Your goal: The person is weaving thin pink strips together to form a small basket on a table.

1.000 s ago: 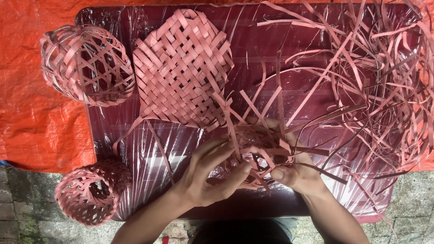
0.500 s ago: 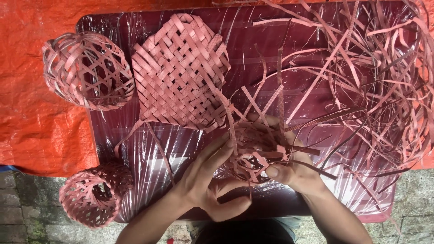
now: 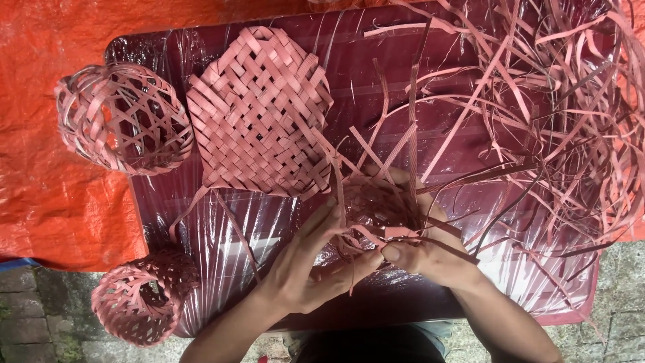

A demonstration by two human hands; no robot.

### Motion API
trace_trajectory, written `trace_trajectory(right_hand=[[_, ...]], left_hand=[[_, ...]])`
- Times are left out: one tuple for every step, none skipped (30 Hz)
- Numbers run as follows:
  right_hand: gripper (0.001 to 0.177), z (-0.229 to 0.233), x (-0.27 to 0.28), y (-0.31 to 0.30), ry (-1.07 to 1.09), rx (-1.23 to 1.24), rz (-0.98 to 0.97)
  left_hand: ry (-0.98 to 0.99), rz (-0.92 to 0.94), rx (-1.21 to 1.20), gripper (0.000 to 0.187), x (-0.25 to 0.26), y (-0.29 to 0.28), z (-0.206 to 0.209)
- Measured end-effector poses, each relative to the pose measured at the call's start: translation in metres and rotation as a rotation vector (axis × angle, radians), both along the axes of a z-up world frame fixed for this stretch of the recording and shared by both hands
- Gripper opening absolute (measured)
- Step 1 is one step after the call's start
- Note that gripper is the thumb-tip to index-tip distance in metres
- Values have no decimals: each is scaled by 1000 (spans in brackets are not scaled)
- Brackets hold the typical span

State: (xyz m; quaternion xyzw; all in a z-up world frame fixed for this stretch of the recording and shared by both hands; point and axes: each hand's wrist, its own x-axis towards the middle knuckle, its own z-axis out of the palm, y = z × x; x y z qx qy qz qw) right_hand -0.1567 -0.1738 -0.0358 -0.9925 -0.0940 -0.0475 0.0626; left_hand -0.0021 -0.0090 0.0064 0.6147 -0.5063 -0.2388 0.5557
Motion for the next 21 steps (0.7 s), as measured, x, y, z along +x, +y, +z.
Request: trace_trajectory(right_hand=[[30, 29, 24, 1, 17, 815, -98], [60, 59, 48, 2, 34, 1630, -196], [60, 57, 49, 3, 36, 1631, -196], [64, 56, 50, 4, 147, 2182, -179], [68, 54, 51, 5, 274, 2729, -152], [68, 54, 50, 4, 277, 2728, -152], [79, 54, 50, 3, 201, 2468, -166], [91, 54, 50, 2, 129, 2206, -173], [91, 22, 42, -2, 130, 2203, -171], [68, -10, 35, -6, 130, 2223, -267], [53, -42, 28, -11, 131, 2240, -365], [53, -14, 34, -6, 133, 2239, -361], [44, 14, 40, -1, 132, 2319, -529], [37, 41, 46, 4, 122, 2390, -704], [37, 42, 45, 4, 119, 2390, -701], [38, 43, 44, 5, 110, 2365, -680], [39, 43, 43, 5, 101, 2339, -659], [39, 44, 43, 5, 97, 2339, -658], [42, 44, 42, 5, 84, 2300, -627], [44, 45, 41, 5, 72, 2259, -596], [44, 45, 41, 5, 70, 2258, -595]], left_hand=[[-71, 5, -60, 47, -3, 7, -10], [-143, 10, -119, 64, -5, 14, -20], [-142, 11, -119, 64, -4, 9, -13], [-213, 39, -148, 58, -3, 4, -6], [-283, 66, -178, 52, -1, -2, 1], [-283, 68, -178, 52, 0, -2, 2], [-177, 35, -173, 50, 0, -3, 2], [-72, 1, -170, 48, 1, -5, 3], [-73, 3, -173, 48, 3, -1, 0], [-367, 37, -264, 51, 4, 2, -4], [-662, 70, -353, 56, 6, 5, -7], [-664, 74, -354, 56, 5, 2, -5], [-704, 101, -484, 44, 4, -1, -3], [-742, 124, -617, 32, 4, -5, 0], [-744, 123, -618, 32, 2, 2, 2], [-209, -56, -622, 64, 0, 9, 3], [327, -229, -591, 100, -2, 16, 5], [326, -231, -592, 100, 1, 14, 4], [123, -69, -547, 95, 3, 11, 3], [-79, 94, -498, 96, 6, 8, 2], [-81, 92, -500, 96, 3, 10, -6]])
